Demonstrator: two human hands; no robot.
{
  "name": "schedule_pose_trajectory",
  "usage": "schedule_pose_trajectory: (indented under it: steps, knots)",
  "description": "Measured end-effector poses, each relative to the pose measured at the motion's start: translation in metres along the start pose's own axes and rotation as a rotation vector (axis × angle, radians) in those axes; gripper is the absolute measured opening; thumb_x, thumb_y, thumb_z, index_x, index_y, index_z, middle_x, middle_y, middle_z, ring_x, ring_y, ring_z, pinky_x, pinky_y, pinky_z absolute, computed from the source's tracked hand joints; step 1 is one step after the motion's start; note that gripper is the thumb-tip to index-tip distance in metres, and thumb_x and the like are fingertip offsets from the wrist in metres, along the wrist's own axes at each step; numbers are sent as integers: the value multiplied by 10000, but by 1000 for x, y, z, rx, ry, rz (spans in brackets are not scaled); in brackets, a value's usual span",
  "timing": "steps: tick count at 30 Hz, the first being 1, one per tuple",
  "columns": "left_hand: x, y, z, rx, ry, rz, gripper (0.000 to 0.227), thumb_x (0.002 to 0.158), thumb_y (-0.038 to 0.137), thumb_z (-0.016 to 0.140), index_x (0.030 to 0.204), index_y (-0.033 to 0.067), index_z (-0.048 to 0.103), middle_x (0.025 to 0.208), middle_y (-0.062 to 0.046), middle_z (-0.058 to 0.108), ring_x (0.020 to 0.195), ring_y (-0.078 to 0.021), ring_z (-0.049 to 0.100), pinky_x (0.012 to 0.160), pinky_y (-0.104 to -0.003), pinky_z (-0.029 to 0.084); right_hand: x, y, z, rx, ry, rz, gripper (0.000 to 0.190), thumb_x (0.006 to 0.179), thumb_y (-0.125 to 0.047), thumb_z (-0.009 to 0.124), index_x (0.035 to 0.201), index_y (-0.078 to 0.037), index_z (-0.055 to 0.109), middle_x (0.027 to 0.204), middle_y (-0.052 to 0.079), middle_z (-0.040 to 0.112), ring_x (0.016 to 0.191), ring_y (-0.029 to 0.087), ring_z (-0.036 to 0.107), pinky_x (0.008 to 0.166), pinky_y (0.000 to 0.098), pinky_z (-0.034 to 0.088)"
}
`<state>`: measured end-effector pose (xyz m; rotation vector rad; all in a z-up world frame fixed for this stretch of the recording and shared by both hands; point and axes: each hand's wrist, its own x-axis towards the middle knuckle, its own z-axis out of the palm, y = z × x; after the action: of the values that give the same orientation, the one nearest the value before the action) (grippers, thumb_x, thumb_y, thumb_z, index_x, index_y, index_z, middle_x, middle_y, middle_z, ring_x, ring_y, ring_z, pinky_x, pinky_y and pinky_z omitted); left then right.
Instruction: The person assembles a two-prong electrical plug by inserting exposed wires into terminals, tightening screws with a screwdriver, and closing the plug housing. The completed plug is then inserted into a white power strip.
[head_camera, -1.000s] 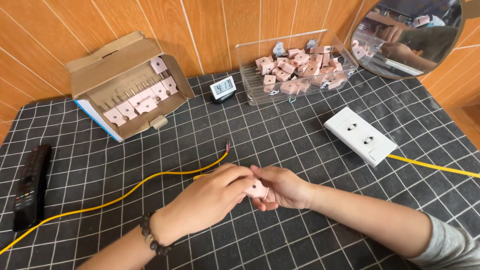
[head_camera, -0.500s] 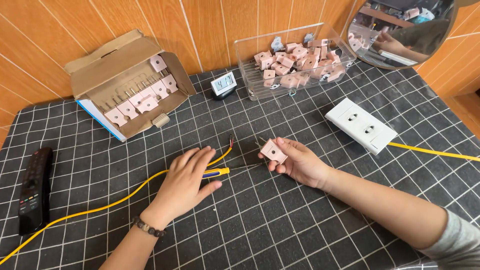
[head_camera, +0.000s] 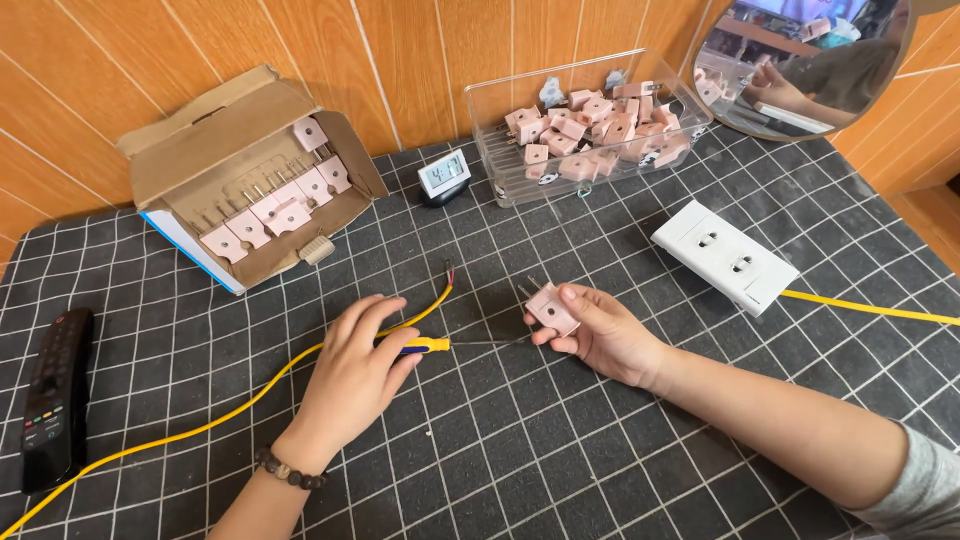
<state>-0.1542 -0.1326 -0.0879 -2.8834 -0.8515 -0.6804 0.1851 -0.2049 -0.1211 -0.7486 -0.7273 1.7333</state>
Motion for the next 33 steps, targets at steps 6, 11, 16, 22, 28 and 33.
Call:
schedule_pose_trajectory:
  steps: [6,11,16,22,28,33]
  knots:
    - [-2,11,-5,-1,-2,64,333,1013,198,624,1331,97,621,1064,-56,737,896,-223,720,708,-384,595,1,7,-8,-2,-69,-73,455,1029,-392,606,1130,48,668,1048,255,763,700,209,761,433,171,540]
    - [-2,24,-13,116,-48,89,353,957,118,629,1310,129,641,967,-34,609,809,-192,653,577,-338,555,1,0,-2,58,-19,-35,444,980,-310,678,1216,65,657,1116,281,716,850,241,755,608,191,633]
    - [-6,30,-11,83,-154,-145,271,1034,358,570,1256,202,585,900,9,620,722,-166,668,384,-339,526,0,0,-2,95,-18,-18,478,970,-277,691,1280,80,628,1168,294,687,956,291,751,731,231,661]
    - [-2,53,-19,-380,254,-22,274,976,150,690,1223,37,659,959,-87,752,722,-148,716,635,-264,645,0,1,-5,106,-27,-18,399,1003,-246,656,1254,63,635,1152,308,700,940,307,758,684,236,667]
    - [-1,68,-17,-169,357,119,285,993,76,719,1271,29,675,1003,-73,645,785,-173,665,651,-305,590,-2,3,-1,34,-68,-41,206,1002,-174,668,1113,-1,654,1189,305,685,959,354,765,738,312,684]
    - [-3,71,-13,-122,314,67,271,1003,140,709,1259,54,685,958,-35,642,708,-130,633,535,-276,537,-9,7,11,-150,-3,-101,132,971,-258,702,951,-147,634,1209,259,702,972,354,787,717,325,676]
